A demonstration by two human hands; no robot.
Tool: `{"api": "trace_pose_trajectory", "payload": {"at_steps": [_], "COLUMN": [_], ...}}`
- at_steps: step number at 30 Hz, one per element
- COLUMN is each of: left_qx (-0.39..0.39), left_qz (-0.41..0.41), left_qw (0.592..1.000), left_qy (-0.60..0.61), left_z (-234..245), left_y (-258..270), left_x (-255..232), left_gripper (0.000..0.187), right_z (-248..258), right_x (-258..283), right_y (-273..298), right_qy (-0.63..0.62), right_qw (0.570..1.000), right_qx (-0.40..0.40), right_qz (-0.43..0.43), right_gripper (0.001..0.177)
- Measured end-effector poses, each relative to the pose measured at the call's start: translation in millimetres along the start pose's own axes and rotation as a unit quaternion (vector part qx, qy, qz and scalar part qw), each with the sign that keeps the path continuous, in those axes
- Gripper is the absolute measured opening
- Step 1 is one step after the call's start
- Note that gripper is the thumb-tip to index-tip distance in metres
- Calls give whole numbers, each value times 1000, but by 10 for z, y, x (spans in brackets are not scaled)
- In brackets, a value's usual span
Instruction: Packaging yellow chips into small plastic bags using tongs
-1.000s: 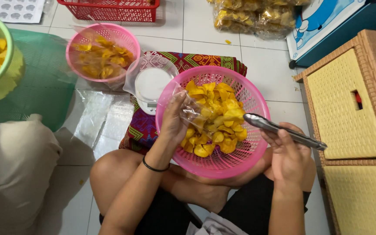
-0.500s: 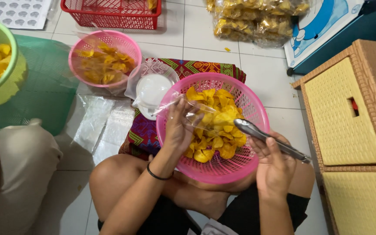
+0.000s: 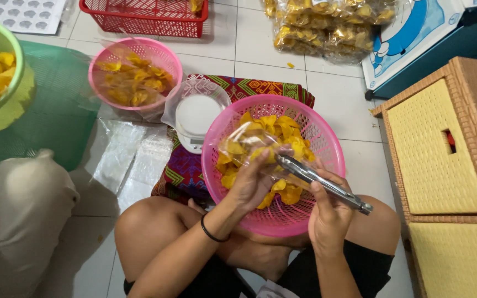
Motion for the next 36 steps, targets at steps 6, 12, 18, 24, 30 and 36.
{"api": "trace_pose_trajectory", "payload": {"at_steps": [6, 12, 18, 24, 30, 36], "left_qx": [80, -94, -226, 67, 156, 84], "left_qz": [11, 39, -24, -292, -350, -398], "left_qw": [996, 994, 938, 691, 553, 553], "left_qy": [-41, -39, -263, -658, -739, -727], "left_z": [-349, 86, 205, -610, -818, -658], "left_y": [127, 13, 49, 249, 409, 349], "left_x": [-102, -273, -675, -922, -680, -685], "left_gripper": [54, 70, 73, 77, 110, 32], "right_z": [351, 237, -12, -664, -752, -823], "right_x": [31, 695, 1226, 1519, 1345, 1182], "right_y": [-130, -468, -563, -508, -505, -487], "right_qy": [53, 216, 374, 436, 418, 353], "right_qw": [999, 974, 906, 844, 848, 881], "right_qx": [-1, 64, 166, 262, 298, 308], "right_qz": [-1, -37, 111, 169, 134, 73], "right_gripper": [35, 51, 43, 33, 28, 28]}}
Point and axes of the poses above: each hand's wrist, its own y-axis away from the middle knuckle, its own z-axis out of the back of the hand, x = y × z, the point moved 10 cm from there along -y, towards the middle knuckle, and after that the axes turned 2 degrees about -y, right-handed, at the moved point
